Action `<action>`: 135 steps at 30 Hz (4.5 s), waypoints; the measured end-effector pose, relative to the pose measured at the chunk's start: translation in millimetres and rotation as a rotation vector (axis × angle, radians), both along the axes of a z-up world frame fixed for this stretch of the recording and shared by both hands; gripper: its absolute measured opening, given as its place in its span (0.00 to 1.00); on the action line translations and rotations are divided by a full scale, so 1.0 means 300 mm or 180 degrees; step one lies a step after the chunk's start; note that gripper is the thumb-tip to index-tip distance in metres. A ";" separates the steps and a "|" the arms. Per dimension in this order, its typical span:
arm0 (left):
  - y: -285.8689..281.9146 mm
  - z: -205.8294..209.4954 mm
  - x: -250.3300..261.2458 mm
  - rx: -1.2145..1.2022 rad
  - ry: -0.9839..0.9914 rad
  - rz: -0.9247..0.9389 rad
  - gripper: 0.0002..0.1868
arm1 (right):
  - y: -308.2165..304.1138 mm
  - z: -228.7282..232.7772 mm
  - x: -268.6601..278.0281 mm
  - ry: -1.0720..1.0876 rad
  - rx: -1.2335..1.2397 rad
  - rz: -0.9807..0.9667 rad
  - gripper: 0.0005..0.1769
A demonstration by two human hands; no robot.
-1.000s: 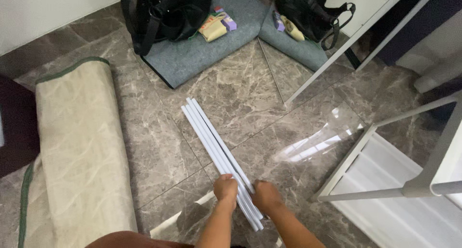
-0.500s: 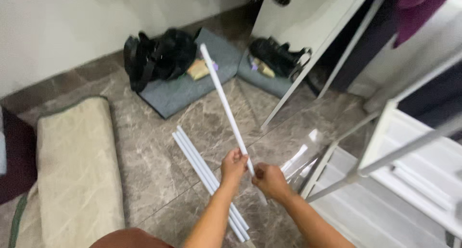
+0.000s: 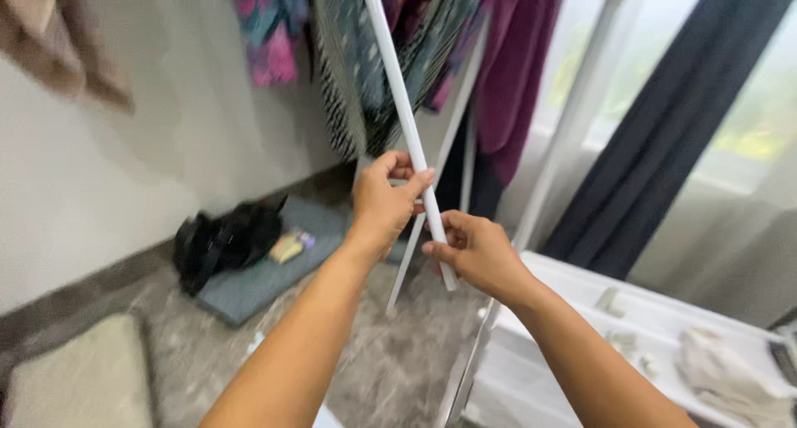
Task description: The person assembles a white plastic shelving unit by hand, inserting vertical poles into connectors and attaching horizontal bars. The person wipes the poles with a cloth before inserting them into the frame. The assembly progresses from the base to the upper sections.
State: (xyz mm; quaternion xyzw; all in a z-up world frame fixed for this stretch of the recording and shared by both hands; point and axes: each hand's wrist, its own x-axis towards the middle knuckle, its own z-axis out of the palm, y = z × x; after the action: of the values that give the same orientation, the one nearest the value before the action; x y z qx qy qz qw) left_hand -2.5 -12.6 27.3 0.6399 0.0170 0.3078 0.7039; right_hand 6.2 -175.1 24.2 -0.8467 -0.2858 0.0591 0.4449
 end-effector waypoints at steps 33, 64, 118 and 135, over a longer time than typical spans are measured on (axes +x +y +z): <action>-0.463 0.729 0.490 0.1222 -0.1092 0.0500 0.17 | -0.312 1.147 0.465 -0.1326 0.1660 -0.0418 0.14; -0.480 0.717 0.456 0.1052 -0.0995 0.0237 0.15 | -0.291 1.035 0.512 -0.1622 0.1206 -0.0820 0.17; 0.167 -2.104 -0.362 -0.1304 0.3974 0.2119 0.20 | 0.280 -1.865 -0.100 0.1211 -0.1673 0.0877 0.09; -0.043 -2.050 -0.073 -0.2390 0.3342 0.1057 0.25 | 0.079 -2.000 0.110 0.0687 -0.2031 0.0225 0.18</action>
State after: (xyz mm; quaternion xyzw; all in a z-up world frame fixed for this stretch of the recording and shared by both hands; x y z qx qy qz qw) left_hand -24.4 -25.4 -587.7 0.4052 0.5619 0.0329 0.7205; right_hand 39.3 -151.5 -575.7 -0.9217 -0.2333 0.2502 0.1829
